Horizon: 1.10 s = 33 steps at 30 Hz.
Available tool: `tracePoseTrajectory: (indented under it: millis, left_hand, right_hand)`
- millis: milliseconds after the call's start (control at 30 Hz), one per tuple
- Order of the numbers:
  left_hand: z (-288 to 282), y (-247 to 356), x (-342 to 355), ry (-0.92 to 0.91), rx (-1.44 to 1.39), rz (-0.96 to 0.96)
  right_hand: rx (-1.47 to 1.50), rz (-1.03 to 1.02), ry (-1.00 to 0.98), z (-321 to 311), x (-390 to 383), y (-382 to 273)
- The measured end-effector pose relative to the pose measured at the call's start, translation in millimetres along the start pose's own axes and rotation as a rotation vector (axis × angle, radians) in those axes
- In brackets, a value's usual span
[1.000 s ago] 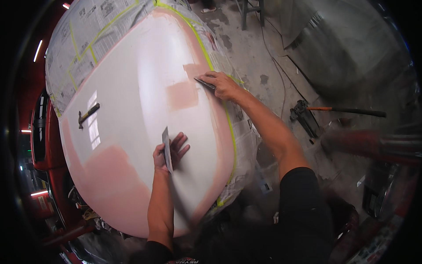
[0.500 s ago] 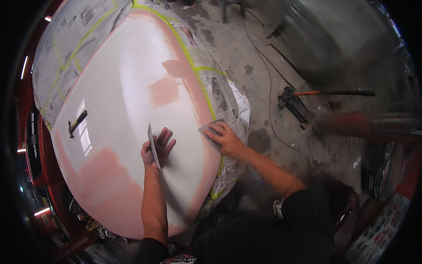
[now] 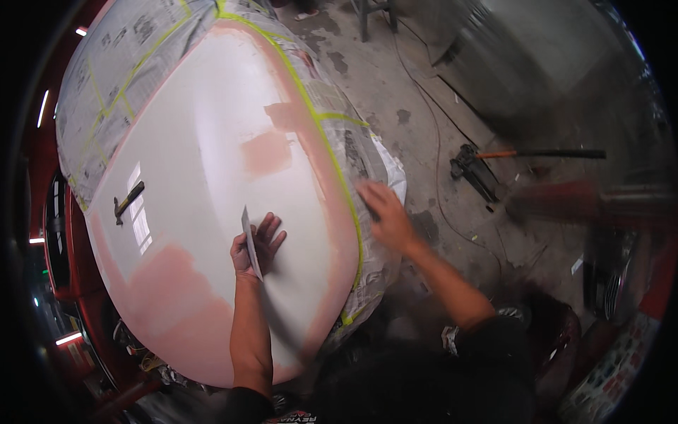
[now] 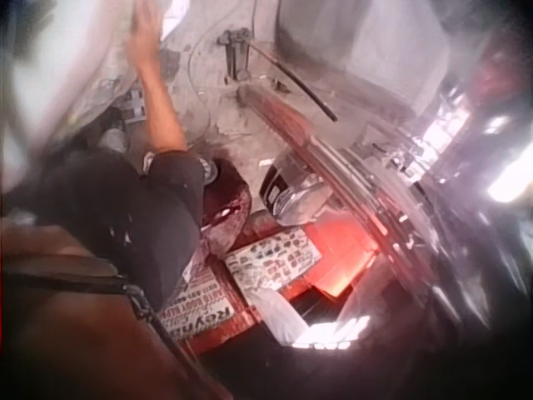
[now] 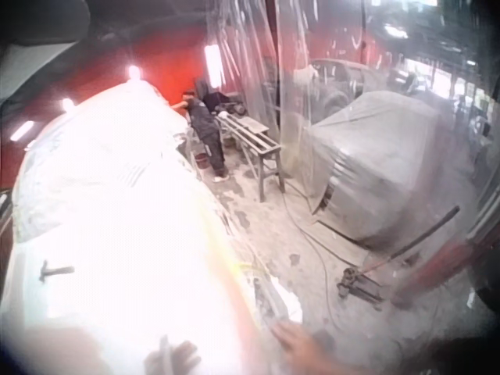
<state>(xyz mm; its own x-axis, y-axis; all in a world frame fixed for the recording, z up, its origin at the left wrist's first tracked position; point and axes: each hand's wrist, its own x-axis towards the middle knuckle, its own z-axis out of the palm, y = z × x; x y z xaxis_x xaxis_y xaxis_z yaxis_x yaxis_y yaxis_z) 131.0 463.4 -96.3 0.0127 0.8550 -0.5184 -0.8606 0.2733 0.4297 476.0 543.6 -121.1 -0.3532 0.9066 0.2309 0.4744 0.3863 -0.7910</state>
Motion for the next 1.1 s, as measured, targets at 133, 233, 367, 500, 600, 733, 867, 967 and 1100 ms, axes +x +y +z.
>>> tracePoseTrajectory:
  millis: [133, 233, 367, 500, 600, 733, 867, 967, 1100]
  left_hand:
    - [0.8, -0.7, 5.2, 0.019, -0.012, 0.005]
    - [-0.2, -1.9, 3.2, -0.001, 0.007, 0.009]
    - [-5.8, -1.9, 5.6, -0.069, -0.014, 0.000]
    - [-7.8, -2.0, 7.1, -0.077, -0.042, -0.013]
    - [1.6, -0.9, 1.9, -0.021, -0.042, 0.000]
    - [8.8, -1.5, 2.0, -0.016, -0.003, -0.007]
    - [2.4, -0.6, 4.1, -0.058, -0.031, -0.016]
    - [-13.8, -1.2, 9.1, -0.108, -0.104, -0.014]
    - [-11.9, -1.7, 8.2, -0.098, -0.070, -0.004]
  right_hand:
    - [0.092, -0.097, -0.056, 9.3, 144.4, 25.9]
    - [0.080, -0.177, -0.131, 27.4, 215.6, 34.4]
    - [0.042, -0.281, -0.251, 50.7, 241.7, 47.6]
    - [-0.047, -0.270, -0.266, 52.6, 196.1, 49.1]
    - [-0.045, -0.217, -0.310, 45.5, 128.2, 42.6]
    - [0.034, -0.228, -0.321, 30.6, 41.1, 22.2]
    - [-0.036, -0.104, -0.346, 25.7, -29.6, -5.8]
    - [-0.099, -0.086, -0.298, 36.0, -81.2, -14.6]
    - [-0.094, -0.036, -0.343, 30.8, -122.9, -26.7]
